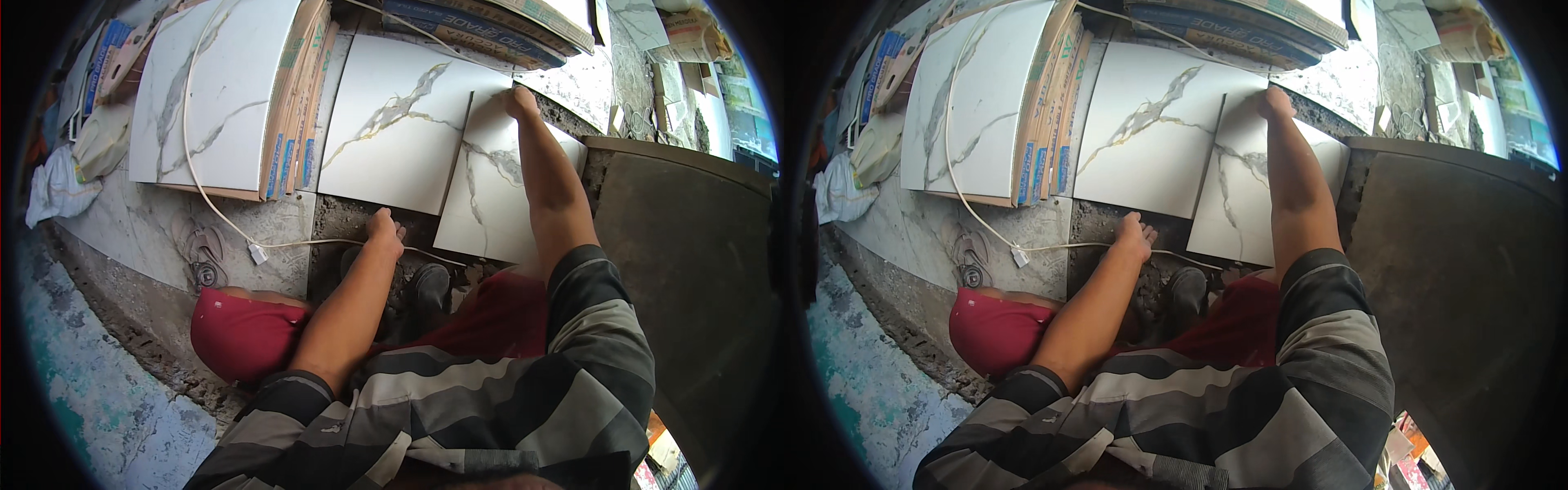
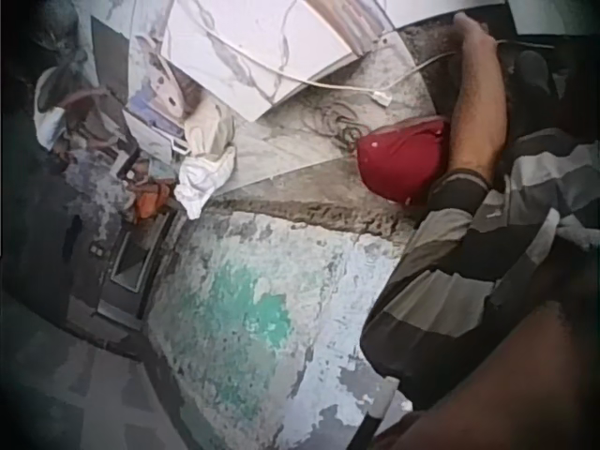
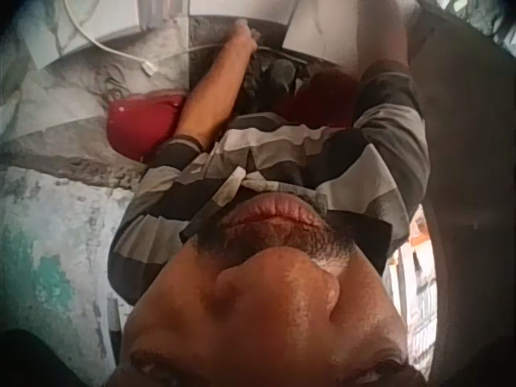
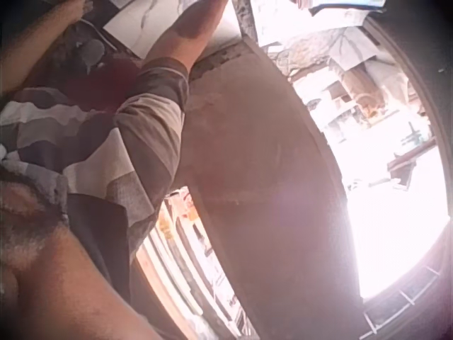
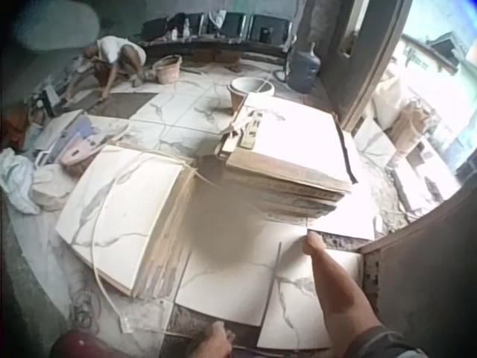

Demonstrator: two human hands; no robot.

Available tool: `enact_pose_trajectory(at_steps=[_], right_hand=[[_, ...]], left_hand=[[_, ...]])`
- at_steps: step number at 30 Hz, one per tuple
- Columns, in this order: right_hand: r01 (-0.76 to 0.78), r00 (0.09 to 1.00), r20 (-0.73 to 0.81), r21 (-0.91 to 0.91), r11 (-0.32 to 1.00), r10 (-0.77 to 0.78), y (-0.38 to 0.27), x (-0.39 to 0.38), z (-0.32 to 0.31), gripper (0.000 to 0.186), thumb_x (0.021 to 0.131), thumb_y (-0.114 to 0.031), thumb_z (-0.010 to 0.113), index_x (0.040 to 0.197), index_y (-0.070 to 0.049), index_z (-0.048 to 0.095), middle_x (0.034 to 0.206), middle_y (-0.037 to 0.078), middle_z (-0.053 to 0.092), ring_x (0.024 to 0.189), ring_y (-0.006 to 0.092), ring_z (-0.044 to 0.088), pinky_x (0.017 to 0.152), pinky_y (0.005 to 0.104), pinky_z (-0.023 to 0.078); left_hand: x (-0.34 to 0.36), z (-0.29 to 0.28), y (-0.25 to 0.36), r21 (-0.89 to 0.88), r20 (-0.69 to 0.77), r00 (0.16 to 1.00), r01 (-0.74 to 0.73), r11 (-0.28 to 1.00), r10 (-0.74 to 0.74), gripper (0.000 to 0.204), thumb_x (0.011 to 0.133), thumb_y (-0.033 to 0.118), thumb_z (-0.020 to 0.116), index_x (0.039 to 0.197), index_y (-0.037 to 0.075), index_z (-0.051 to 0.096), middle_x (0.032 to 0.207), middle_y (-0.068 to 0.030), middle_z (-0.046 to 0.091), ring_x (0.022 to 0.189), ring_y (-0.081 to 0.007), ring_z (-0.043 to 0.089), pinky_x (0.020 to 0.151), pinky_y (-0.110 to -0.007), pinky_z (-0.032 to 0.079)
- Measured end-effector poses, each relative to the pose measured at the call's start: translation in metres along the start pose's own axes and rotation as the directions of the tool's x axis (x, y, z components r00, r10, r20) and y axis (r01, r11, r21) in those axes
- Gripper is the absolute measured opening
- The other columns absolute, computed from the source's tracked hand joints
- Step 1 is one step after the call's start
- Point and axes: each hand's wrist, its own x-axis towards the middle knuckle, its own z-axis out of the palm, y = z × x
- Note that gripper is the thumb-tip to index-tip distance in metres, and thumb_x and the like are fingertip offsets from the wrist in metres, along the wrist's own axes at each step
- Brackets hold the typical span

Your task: Marking and aligning floor tiles for installation.

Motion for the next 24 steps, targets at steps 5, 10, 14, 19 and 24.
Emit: enact_pose_trajectory(at_steps=[5,10,14,19,24], right_hand=[[0.019,0.99,-0.139,0.098,0.995,-0.006,0.004,0.006,0.001,0.057,0.08,-0.045,0.067,0.11,0.003,0.066,0.116,0.025,0.064,0.111,0.0364,0.061,0.096,0.0411,0.046],[0.306,0.938,-0.046,-0.362,0.881,-0.345,0.016,0.021,0.018,0.046,0.088,-0.051,0.05,0.105,-0.015,0.072,0.103,0.018,0.07,0.1,0.0364,0.065,0.087,0.0434,0.051],[0.182,0.976,-0.112,-0.034,0.983,-0.185,0.029,0.021,0.018,0.054,0.086,-0.054,0.059,0.101,-0.004,0.072,0.096,0.019,0.071,0.094,0.0307,0.067,0.085,0.0406,0.049],[0.217,0.974,-0.071,0.001,0.976,-0.216,0.029,0.011,0.008,0.055,0.088,-0.056,0.057,0.098,-0.004,0.072,0.089,0.016,0.07,0.086,0.0277,0.065,0.083,0.0399,0.048],[0.259,0.966,0.005,-0.018,0.966,-0.259,0.034,0.002,0.006,0.053,0.091,-0.056,0.054,0.105,-0.008,0.07,0.088,0.013,0.069,0.087,0.0242,0.065,0.081,0.0382,0.048]], left_hand=[[0.018,0.018,0.01,-0.133,0.084,0.996,-0.022,0.991,0.033,0.061,0.093,0.025,0.05,0.143,-0.002,0.027,0.147,-0.0233,0.03,0.14,-0.0369,0.03,0.109,-0.048,0.032],[0.018,0.015,0.007,-0.137,0.111,0.993,-0.028,0.99,0.043,0.063,0.093,0.023,0.047,0.146,0.0,0.024,0.153,-0.0209,0.024,0.142,-0.0342,0.028,0.11,-0.046,0.03],[0.013,0.013,0.001,-0.129,0.146,0.989,0.003,0.992,0.015,0.067,0.093,0.022,0.046,0.148,-0.004,0.018,0.154,-0.022,0.024,0.142,-0.0349,0.028,0.113,-0.047,0.026],[0.011,0.017,0.0,-0.062,0.145,0.989,0.037,0.997,-0.028,0.066,0.093,0.022,0.046,0.147,-0.007,0.021,0.153,-0.023,0.026,0.141,-0.036,0.029,0.114,-0.048,0.025],[0.009,0.013,-0.022,0.217,0.264,0.955,0.074,0.973,-0.132,0.064,0.091,0.026,0.047,0.145,-0.005,0.03,0.151,-0.0212,0.034,0.14,-0.0363,0.032,0.114,-0.049,0.023]])
